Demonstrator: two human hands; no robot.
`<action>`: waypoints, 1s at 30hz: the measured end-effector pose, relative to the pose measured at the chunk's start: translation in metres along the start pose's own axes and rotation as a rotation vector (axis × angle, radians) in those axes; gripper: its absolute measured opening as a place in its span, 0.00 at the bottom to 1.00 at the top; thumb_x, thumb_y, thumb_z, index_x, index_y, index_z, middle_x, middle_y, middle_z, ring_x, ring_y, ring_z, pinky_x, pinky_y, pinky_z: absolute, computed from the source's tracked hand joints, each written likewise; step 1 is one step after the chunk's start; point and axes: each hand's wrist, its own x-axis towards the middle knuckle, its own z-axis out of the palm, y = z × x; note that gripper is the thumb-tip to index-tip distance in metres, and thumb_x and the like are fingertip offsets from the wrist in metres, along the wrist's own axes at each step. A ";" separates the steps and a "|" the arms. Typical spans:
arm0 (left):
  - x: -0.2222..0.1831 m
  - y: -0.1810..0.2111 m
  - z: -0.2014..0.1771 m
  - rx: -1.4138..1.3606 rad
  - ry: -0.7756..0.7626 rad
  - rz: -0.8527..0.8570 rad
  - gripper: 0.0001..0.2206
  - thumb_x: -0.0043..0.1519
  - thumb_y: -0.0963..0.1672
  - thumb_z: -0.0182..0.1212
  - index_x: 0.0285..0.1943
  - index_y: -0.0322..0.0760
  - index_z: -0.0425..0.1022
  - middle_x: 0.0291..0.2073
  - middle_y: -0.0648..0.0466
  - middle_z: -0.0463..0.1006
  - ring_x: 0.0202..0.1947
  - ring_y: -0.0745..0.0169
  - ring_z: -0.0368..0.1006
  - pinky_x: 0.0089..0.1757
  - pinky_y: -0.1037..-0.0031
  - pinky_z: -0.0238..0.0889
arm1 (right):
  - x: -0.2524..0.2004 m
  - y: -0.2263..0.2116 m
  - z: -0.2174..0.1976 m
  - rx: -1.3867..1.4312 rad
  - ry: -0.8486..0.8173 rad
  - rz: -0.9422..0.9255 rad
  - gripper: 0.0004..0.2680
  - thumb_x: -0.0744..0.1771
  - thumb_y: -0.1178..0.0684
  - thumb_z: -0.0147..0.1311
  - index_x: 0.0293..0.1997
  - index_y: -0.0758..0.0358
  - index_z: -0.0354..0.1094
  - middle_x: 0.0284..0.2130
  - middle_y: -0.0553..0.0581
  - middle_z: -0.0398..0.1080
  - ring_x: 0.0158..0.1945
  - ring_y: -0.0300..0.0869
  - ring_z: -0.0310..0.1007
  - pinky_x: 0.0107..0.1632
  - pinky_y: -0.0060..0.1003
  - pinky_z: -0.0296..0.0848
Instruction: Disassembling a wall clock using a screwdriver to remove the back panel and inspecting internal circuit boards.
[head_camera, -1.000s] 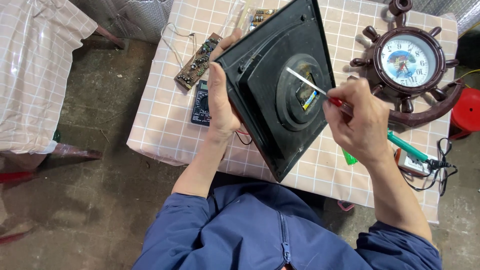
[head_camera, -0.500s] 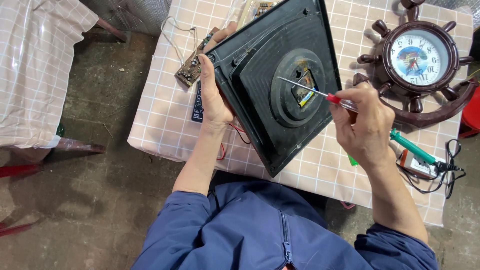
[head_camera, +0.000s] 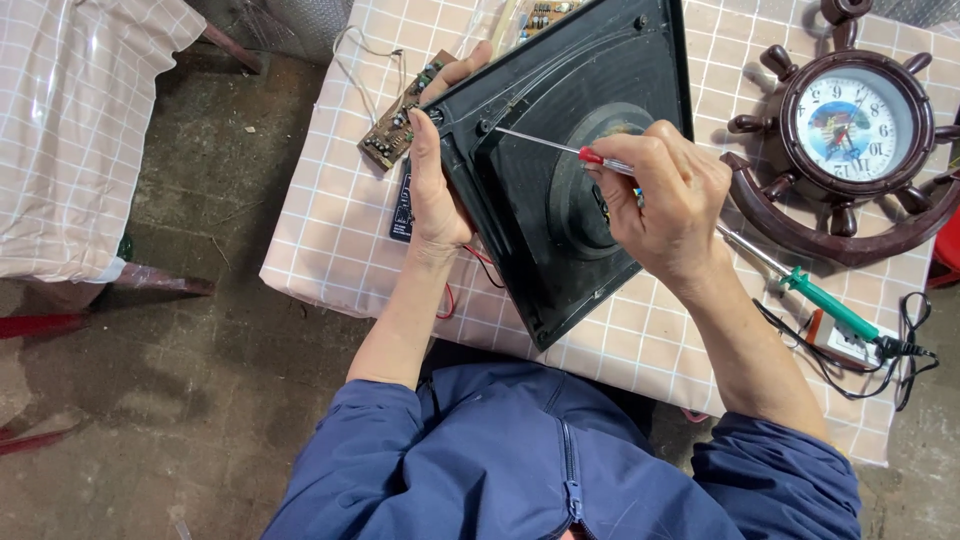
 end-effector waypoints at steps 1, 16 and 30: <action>0.000 -0.001 -0.001 -0.021 0.005 -0.002 0.20 0.65 0.52 0.44 0.57 0.34 0.60 0.58 0.51 0.62 0.57 0.59 0.60 0.58 0.65 0.55 | 0.001 0.000 0.001 0.008 -0.004 0.002 0.03 0.66 0.63 0.47 0.34 0.71 0.62 0.25 0.58 0.67 0.21 0.43 0.55 0.25 0.33 0.54; -0.004 0.000 0.001 -0.014 0.005 0.002 0.19 0.65 0.51 0.43 0.57 0.35 0.60 0.59 0.49 0.59 0.61 0.58 0.55 0.61 0.64 0.50 | 0.004 -0.001 0.004 -0.029 -0.025 -0.008 0.03 0.67 0.63 0.48 0.33 0.68 0.63 0.24 0.56 0.66 0.21 0.41 0.58 0.24 0.31 0.56; -0.002 0.006 0.026 0.277 -0.068 0.081 0.15 0.66 0.50 0.43 0.54 0.38 0.60 0.57 0.48 0.60 0.61 0.58 0.55 0.62 0.67 0.50 | 0.033 -0.018 -0.059 -0.814 -0.311 -0.487 0.08 0.63 0.64 0.47 0.37 0.50 0.63 0.20 0.45 0.52 0.20 0.34 0.48 0.26 0.25 0.49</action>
